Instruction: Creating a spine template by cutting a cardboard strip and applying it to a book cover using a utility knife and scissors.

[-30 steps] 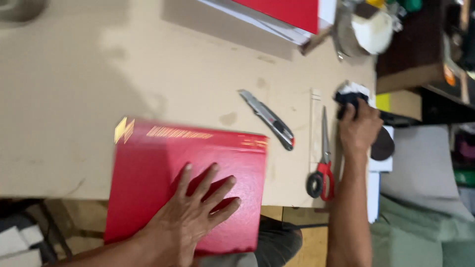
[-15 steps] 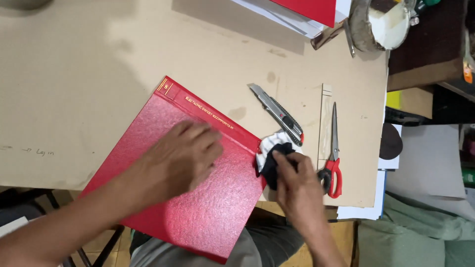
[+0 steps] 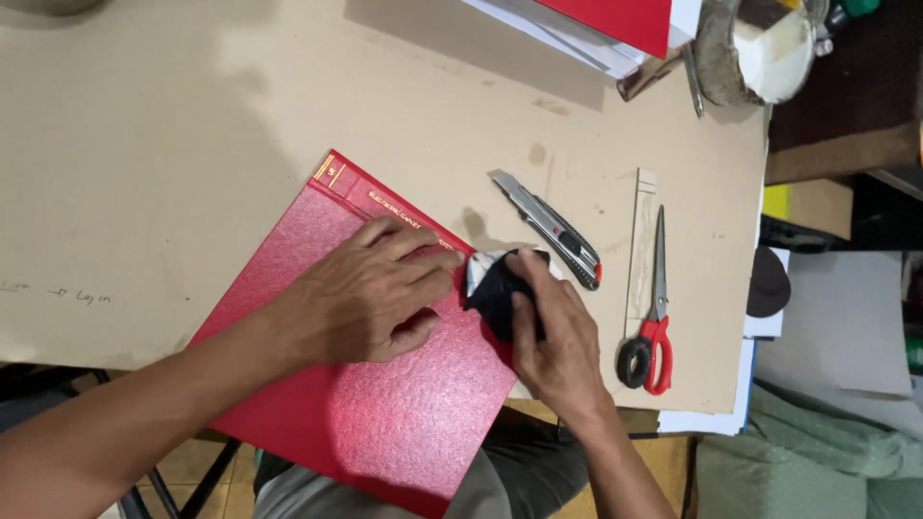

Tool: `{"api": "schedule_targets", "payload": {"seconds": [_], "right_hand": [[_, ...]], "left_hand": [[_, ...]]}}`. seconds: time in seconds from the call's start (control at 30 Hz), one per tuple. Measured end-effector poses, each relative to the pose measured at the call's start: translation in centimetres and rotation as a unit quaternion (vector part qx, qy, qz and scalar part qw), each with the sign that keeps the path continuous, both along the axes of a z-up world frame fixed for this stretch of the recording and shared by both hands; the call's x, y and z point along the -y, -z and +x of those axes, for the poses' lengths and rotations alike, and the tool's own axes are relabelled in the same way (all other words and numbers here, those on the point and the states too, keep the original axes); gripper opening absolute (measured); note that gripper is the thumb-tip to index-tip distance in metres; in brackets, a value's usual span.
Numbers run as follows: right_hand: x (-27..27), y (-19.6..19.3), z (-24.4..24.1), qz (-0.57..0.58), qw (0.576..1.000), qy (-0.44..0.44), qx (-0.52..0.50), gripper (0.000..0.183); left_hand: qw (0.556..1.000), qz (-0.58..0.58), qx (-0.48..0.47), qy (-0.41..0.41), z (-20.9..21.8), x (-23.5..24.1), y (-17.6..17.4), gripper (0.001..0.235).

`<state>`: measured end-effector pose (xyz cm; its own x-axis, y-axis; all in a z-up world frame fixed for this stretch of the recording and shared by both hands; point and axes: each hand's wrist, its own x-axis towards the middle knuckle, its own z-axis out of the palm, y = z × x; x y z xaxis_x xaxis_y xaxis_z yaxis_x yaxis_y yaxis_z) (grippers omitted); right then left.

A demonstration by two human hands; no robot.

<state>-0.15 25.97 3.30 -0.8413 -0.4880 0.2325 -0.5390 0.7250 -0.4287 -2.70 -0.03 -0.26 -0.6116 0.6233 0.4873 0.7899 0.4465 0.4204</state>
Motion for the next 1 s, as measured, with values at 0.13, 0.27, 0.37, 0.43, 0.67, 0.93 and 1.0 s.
{"api": "schedule_targets", "payload": {"seconds": [0.13, 0.27, 0.37, 0.43, 0.67, 0.93, 1.0], "right_hand": [[1.3, 0.3, -0.5, 0.019, 0.998, -0.037, -0.04, 0.044], [1.4, 0.9, -0.9, 0.147, 0.985, -0.066, -0.064, 0.062], [0.9, 0.4, -0.8, 0.179, 0.979, -0.069, -0.065, 0.066], [0.1, 0.4, -0.4, 0.187, 0.978, -0.071, -0.061, 0.068], [-1.6, -0.2, -0.5, 0.057, 0.998, -0.028, -0.014, 0.063], [1.2, 1.9, -1.0, 0.133, 0.991, -0.008, -0.017, 0.061], [0.3, 1.3, -0.6, 0.134, 0.986, -0.055, -0.089, 0.069]], "left_hand": [[1.0, 0.004, 0.003, 0.004, -0.3, 0.0, -0.1, 0.024], [1.0, 0.001, 0.001, -0.005, -0.2, 0.0, 0.0, 0.02], [1.0, 0.016, -0.006, -0.006, -0.3, 0.0, -0.1, 0.018], [0.999, 0.033, -0.007, -0.007, -0.1, 0.1, 0.4, 0.016], [0.999, -0.023, 0.022, 0.009, 0.0, 0.4, 1.3, 0.028], [1.0, 0.0, -0.002, -0.006, 0.0, 0.2, 0.3, 0.018], [1.0, -0.01, 0.017, 0.0, 0.0, 0.3, 0.7, 0.029]]}}
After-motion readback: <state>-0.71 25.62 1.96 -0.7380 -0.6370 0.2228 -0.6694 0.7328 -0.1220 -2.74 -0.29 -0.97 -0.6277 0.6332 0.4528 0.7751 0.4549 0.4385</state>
